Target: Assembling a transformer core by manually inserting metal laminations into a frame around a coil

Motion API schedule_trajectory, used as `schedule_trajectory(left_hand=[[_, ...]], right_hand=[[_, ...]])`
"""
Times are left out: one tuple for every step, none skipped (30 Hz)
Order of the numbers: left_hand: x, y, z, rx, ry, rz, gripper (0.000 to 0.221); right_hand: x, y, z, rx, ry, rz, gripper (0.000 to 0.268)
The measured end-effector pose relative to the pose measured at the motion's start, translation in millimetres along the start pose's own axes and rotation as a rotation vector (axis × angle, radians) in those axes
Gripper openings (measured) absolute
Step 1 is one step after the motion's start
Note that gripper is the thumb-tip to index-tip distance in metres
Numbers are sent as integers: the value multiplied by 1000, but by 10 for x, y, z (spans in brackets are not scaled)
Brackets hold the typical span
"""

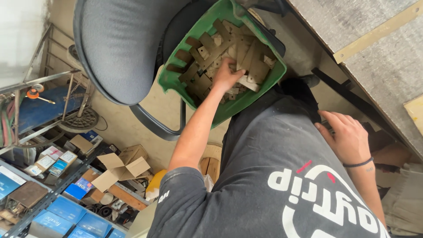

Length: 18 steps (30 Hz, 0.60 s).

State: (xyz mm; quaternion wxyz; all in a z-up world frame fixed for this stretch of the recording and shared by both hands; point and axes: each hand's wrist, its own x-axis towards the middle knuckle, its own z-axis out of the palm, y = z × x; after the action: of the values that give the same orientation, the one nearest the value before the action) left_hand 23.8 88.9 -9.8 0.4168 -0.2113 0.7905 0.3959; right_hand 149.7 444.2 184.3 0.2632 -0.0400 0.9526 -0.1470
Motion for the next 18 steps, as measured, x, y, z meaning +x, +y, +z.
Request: schedule_trajectory(left_hand=[[-37,33,8,0,3,-3,58],[-71,66,16,-110,-94,68,44],[-105,101,36,-221,-193,140,36],[-297,297,-31,-221,-193,138,36],[-481,501,-105,-38,-195,134,47],[-664,707,-179,145,-196,128,61],[-623,622,-126,145,-198,131,61],[-579,537,-70,282,-109,285,30],[-549,442,-5,415,-20,436,29],[-619,454,-20,414,-22,436,29],[-675,473,-51,429,-39,419,26],[-730,488,-84,443,-57,401,24],[-738,394,-65,439,-60,397,24],[-746,296,-47,519,-13,449,14],[-738,209,-40,599,40,502,17],[-759,183,-39,595,42,498,17],[-798,143,-30,652,164,586,20],[-838,101,-22,708,287,673,28]], right_hand=[[9,9,12,2,-1,-3,31],[19,19,26,13,-10,-15,32],[19,31,35,23,-20,-25,33],[8,35,39,24,-22,-25,33],[14,44,39,12,-28,-19,35],[21,54,37,1,-35,-13,36],[34,51,29,0,-33,-11,36],[47,50,21,0,-30,-14,36],[48,50,13,1,-30,-18,37],[27,53,16,0,-32,-17,37],[31,55,20,3,-36,-19,37],[36,54,27,6,-40,-21,37],[25,56,32,5,-47,-21,37],[13,56,40,6,-60,-13,37],[32,62,47,7,-69,-10,38],[60,70,43,4,-72,-14,38],[64,71,43,-4,-71,-25,38],[67,71,45,-12,-70,-35,38]])
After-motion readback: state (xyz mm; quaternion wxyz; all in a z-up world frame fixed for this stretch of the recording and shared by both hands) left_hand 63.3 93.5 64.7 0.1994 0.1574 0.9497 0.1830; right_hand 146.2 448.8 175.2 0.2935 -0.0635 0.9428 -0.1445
